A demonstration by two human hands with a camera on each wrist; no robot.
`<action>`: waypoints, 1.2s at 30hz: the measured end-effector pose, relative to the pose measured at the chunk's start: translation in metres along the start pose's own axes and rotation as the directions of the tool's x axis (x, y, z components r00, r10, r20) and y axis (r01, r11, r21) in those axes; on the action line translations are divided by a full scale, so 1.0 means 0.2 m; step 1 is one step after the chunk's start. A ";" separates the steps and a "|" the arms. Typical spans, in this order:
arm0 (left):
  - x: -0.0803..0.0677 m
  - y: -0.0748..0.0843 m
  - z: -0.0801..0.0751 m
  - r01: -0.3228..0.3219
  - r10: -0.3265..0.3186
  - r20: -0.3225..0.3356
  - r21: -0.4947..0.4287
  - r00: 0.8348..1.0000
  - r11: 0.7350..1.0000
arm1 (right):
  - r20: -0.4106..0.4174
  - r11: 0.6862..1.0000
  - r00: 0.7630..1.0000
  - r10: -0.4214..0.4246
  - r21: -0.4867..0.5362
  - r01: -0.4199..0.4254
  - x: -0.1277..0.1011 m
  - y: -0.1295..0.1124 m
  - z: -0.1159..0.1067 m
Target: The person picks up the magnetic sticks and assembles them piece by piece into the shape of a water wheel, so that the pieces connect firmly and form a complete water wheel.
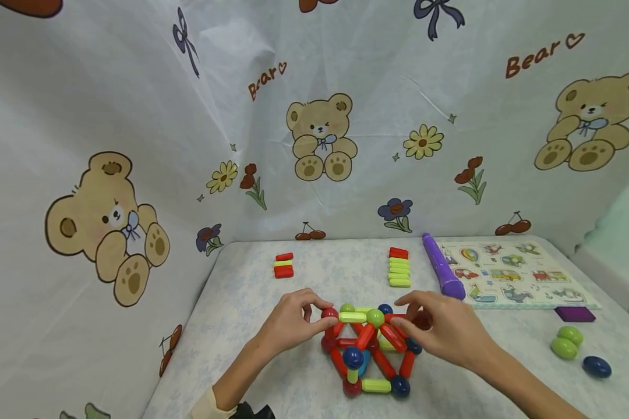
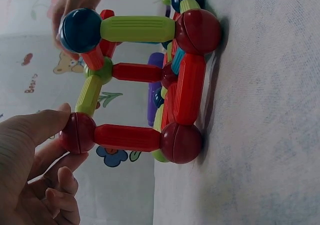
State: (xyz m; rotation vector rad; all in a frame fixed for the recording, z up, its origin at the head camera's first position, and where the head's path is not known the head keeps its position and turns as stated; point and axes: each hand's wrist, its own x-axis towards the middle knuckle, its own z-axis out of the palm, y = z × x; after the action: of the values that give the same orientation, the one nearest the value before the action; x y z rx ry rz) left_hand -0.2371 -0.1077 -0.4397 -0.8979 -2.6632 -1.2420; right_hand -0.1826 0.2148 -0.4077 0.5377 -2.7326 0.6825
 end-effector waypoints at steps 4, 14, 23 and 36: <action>0.00 -0.01 0.00 0.001 -0.001 0.000 0.000 1.000 1.000 | -0.081 0.998 0.996 -0.025 0.053 0.029 0.14 0.14 -0.05; -0.01 -0.02 0.02 0.011 -0.010 0.016 -0.031 1.000 0.999 | 0.050 0.982 0.999 -0.019 0.187 0.010 0.31 0.53 0.14; -0.01 0.00 0.04 0.020 -0.019 0.030 -0.042 0.999 0.999 | 0.092 0.986 0.995 -0.041 0.165 0.025 0.34 0.74 0.34; 0.00 -0.02 0.01 0.026 -0.026 0.014 -0.019 1.000 0.999 | 0.162 0.996 0.987 0.002 0.089 -0.016 0.36 0.69 0.33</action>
State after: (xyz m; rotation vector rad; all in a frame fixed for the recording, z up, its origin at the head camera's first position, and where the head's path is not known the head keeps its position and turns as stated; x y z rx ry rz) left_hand -0.2381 -0.1083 -0.4432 -0.8810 -2.6869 -1.2729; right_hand -0.3161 0.2740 -0.4935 0.6273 -2.8662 0.8012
